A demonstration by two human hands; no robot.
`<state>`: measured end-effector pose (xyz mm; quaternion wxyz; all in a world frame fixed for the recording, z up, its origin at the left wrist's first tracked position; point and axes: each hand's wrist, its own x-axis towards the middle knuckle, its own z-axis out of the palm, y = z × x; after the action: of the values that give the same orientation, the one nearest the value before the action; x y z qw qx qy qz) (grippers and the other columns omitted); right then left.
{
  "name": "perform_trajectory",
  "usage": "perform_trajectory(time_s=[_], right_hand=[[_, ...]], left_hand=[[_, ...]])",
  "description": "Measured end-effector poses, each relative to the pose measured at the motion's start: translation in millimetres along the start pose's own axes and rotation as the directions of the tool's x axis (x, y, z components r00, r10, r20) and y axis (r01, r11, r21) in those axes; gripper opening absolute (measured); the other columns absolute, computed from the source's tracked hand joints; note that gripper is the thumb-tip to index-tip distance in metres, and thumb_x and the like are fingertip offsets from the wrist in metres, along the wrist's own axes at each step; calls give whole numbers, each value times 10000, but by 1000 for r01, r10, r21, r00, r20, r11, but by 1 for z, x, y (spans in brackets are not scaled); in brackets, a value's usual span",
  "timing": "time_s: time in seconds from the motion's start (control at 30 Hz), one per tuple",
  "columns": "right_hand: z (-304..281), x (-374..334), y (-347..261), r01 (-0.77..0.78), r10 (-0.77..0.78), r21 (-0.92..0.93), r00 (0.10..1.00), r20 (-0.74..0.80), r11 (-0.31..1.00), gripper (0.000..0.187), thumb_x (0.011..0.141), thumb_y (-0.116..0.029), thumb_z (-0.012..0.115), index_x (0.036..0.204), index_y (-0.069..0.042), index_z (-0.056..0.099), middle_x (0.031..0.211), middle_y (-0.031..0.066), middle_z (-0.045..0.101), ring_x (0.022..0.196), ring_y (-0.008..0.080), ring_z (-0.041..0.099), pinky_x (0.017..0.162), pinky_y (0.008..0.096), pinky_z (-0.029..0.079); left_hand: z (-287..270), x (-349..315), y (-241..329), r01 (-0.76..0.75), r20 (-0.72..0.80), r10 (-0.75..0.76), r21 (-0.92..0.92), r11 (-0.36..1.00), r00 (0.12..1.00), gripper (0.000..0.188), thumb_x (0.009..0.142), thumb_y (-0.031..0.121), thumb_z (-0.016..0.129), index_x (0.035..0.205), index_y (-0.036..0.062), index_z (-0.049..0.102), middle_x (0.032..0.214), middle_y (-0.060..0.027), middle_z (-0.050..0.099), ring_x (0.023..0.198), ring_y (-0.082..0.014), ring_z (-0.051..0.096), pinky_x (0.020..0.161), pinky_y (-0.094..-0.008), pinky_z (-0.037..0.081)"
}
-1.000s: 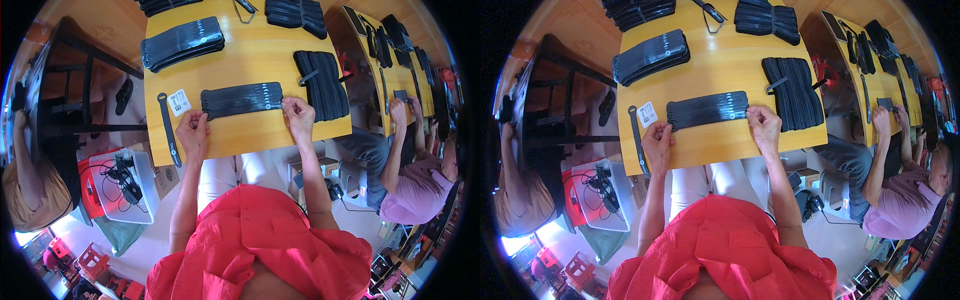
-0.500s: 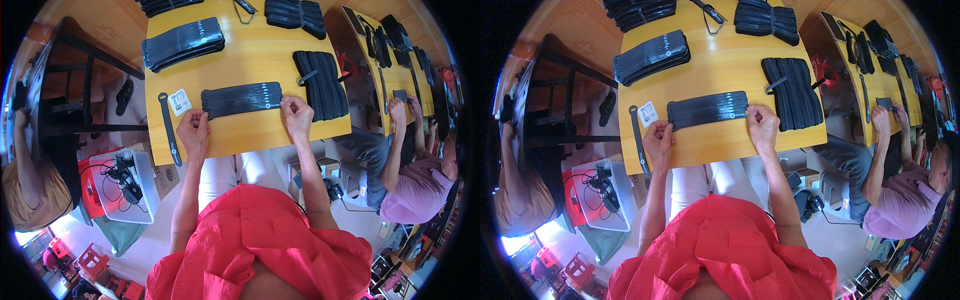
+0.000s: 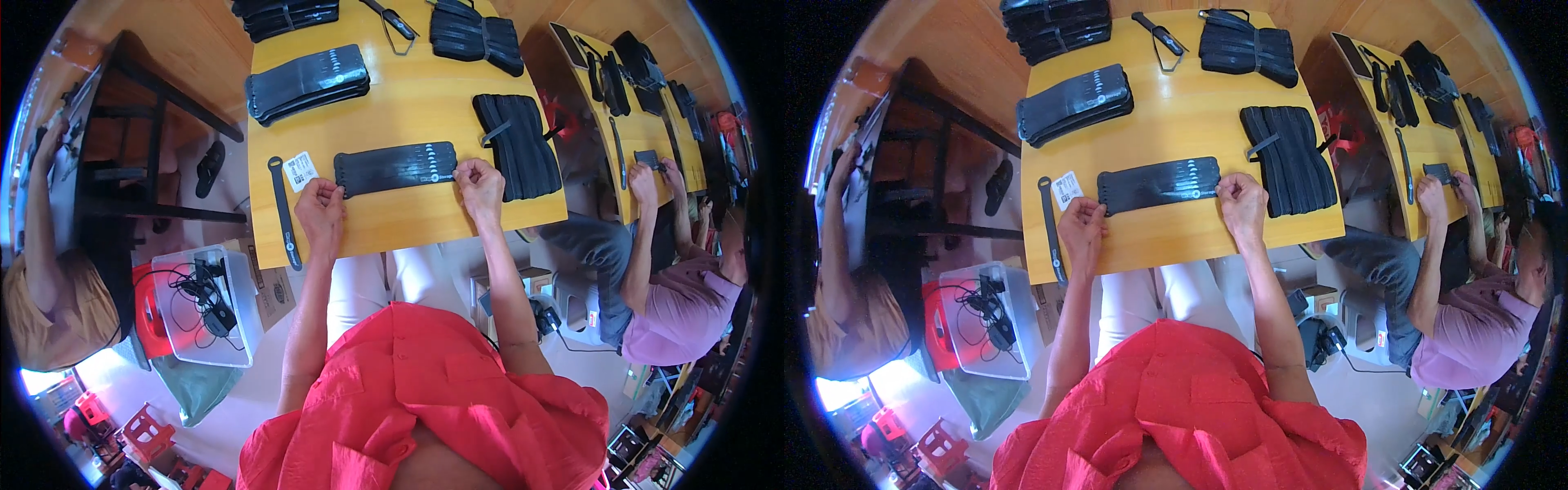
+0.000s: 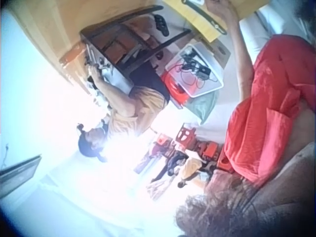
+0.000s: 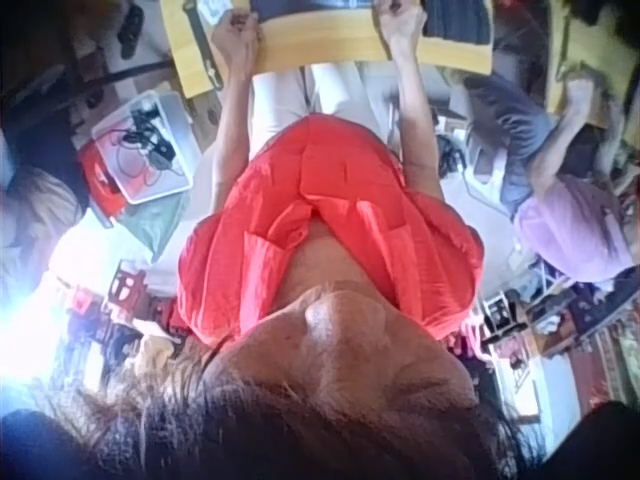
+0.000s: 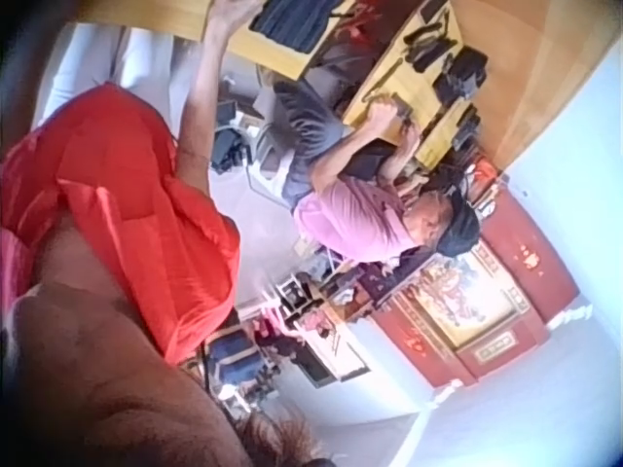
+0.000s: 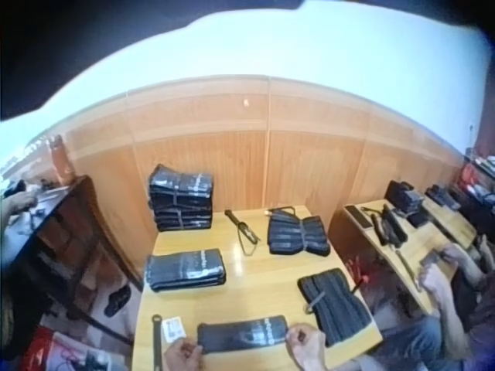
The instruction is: Manually attaching plastic and metal components to black fabric straps on a workbench.
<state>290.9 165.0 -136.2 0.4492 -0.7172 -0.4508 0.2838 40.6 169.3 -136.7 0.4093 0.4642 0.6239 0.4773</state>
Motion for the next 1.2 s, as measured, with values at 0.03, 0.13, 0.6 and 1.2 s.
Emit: perform_trajectory(time_s=[0.03,0.13,0.6,1.2], right_hand=[[-1,1,0,26,-26,-20,1000,6,999,18,740,42,605,756,43,615,668,68,581,552,96,541,520,234,431],[-10,2,-7,-248,223,190,964,146,950,50,773,33,567,786,50,612,681,73,591,543,113,555,512,254,444],[55,-30,-31,606,-513,-538,791,333,586,612,848,-337,533,1316,9,343,1399,169,298,1312,270,257,1058,427,190],[27,-30,-23,426,-453,-703,876,165,570,560,873,-319,481,1331,-32,334,1400,176,288,1304,301,263,1062,460,178]], left_hand=[[-2,1,0,3,24,-3,-3,1000,1000,67,799,5,598,814,8,533,675,-19,533,522,-64,494,434,-187,410],[-6,-2,9,27,18,-26,-56,998,999,51,802,-12,586,843,-19,558,710,-51,563,516,-74,505,444,-209,410],[22,-11,7,-637,512,391,690,344,765,845,793,473,541,1378,-21,182,1450,-161,176,1348,-289,157,1068,-504,105],[-5,-24,15,-559,259,505,524,643,823,704,845,397,526,1347,-13,251,1420,-208,199,1325,-335,184,1061,-454,183]])
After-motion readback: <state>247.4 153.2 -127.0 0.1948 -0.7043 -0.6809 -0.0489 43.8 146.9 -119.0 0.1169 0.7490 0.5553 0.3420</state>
